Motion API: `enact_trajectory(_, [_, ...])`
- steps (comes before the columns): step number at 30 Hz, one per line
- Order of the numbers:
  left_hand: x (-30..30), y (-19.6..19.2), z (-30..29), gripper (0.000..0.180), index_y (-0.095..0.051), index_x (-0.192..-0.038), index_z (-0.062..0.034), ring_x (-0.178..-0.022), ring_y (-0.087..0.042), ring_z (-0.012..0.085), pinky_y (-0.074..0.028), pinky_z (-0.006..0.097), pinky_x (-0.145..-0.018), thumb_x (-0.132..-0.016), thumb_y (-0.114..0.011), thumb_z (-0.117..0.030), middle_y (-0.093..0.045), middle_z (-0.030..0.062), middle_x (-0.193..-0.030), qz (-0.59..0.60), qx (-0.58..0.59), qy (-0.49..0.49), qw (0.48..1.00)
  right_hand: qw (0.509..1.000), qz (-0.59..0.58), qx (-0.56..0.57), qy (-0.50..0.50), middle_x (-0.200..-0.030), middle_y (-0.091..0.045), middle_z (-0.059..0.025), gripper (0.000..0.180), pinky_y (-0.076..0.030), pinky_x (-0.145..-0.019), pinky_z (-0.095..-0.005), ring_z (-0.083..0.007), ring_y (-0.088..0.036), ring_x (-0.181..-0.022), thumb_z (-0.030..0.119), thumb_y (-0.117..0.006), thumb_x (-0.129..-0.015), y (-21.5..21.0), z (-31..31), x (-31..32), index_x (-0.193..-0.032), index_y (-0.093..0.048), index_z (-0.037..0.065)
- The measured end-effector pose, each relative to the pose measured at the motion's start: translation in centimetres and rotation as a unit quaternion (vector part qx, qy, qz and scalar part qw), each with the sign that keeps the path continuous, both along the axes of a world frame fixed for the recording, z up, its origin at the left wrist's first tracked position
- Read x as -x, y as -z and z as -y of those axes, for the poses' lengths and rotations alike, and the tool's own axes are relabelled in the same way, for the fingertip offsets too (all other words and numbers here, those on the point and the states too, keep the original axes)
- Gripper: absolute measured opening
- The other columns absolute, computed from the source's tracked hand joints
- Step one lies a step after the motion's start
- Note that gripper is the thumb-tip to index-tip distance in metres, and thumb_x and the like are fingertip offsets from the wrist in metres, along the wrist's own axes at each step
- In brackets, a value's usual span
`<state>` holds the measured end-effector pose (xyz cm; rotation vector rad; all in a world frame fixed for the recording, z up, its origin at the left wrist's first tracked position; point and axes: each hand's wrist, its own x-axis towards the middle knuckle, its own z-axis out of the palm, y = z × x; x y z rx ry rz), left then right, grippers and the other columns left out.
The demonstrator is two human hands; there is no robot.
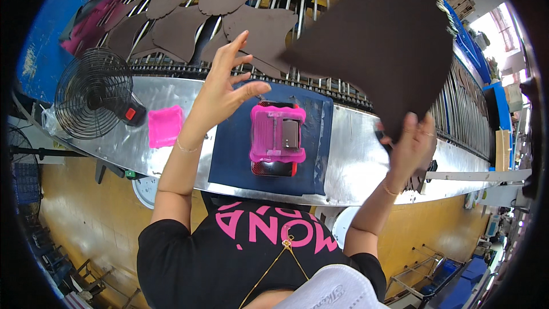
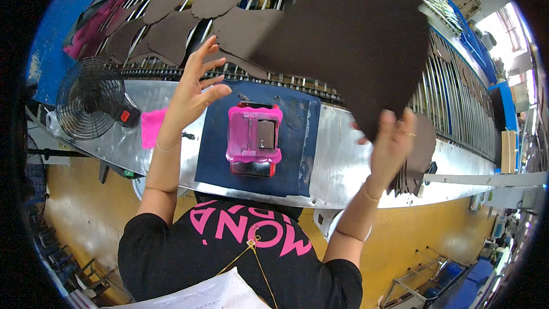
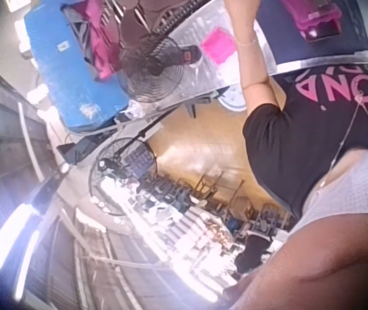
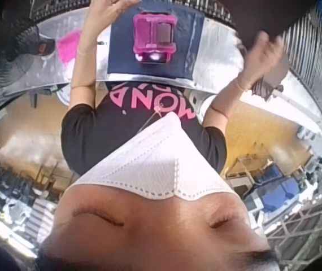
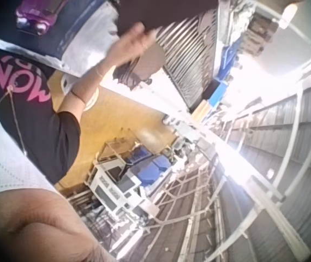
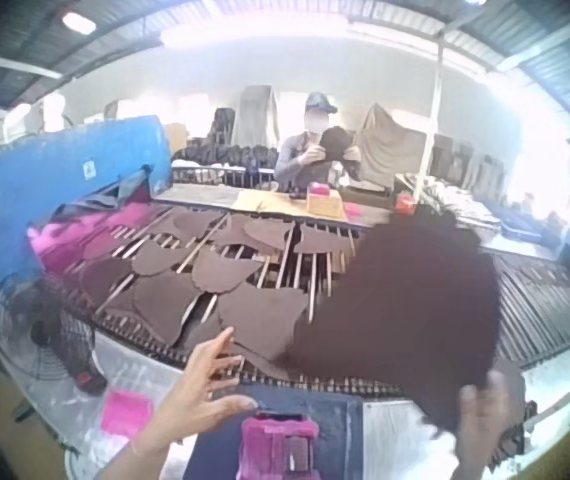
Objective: The person repeatedly picks brown fabric pieces from a stack and places them onto a moving conveyor belt. The pieces are arranged one by one along the belt as it advances.
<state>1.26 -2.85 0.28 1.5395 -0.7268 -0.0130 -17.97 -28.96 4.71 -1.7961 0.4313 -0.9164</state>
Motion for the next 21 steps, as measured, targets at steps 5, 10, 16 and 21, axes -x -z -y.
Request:
enact_trajectory(5, [-0.6, -1.3, -6.2, 0.024, -0.058, -0.111, 0.0006, -0.068, -0.065, 0.0145, -0.051, 0.020, -0.055, -0.091, -0.061, -0.012, -0.064, 0.0054, -0.090, -0.164, 0.021, 0.028, 0.986, 0.987, 0.056, 0.000, -0.152, -0.084, -0.067, -0.0104, 0.019, -0.050, -0.053, -0.0243, -0.0189, -0.068, -0.069, 0.010, -0.058, -0.092, 3.5, -6.3, -4.0, -0.106, -0.050, 0.000])
enact_trajectory(10, [0.6, -2.8, -12.0, 0.014, -0.062, -0.101, 0.0002, -0.060, -0.063, 0.0082, -0.042, 0.017, -0.048, -0.091, -0.061, -0.009, -0.064, 0.0025, -0.079, -0.049, -0.037, -0.106, 0.992, 0.963, -0.042, 0.109, -0.243, -0.088, -0.069, -0.0139, 0.021, -0.050, -0.066, -0.0274, -0.0206, -0.068, -0.074, 0.003, -0.070, -0.081, 6.2, -7.7, -5.2, -0.099, -0.062, -0.001])
enact_trajectory(16, [1.4, -2.4, -13.3, 0.009, -0.063, -0.092, 0.0019, -0.058, -0.061, 0.0056, -0.040, 0.018, -0.047, -0.087, -0.063, -0.005, -0.059, -0.0005, -0.070, -0.031, -0.124, -0.097, 0.987, 0.953, -0.070, 0.177, -0.235, -0.084, -0.067, -0.0129, 0.013, -0.049, -0.069, -0.0337, -0.0300, -0.064, -0.079, 0.002, -0.072, -0.075, 7.1, -7.3, -4.7, -0.087, -0.069, 0.002])
enact_trajectory(21, [2.1, -1.3, -9.3, 0.008, -0.059, -0.089, 0.0051, -0.049, -0.057, 0.0151, -0.043, 0.026, -0.046, -0.085, -0.060, -0.002, -0.057, 0.0108, -0.069, -0.033, -0.255, -0.005, 0.966, 0.938, -0.118, 0.246, -0.213, -0.082, -0.067, -0.0132, 0.012, -0.049, -0.068, -0.0346, -0.0306, -0.063, -0.078, -0.002, -0.070, -0.075, 7.9, -3.0, -1.7, -0.086, -0.069, 0.002])
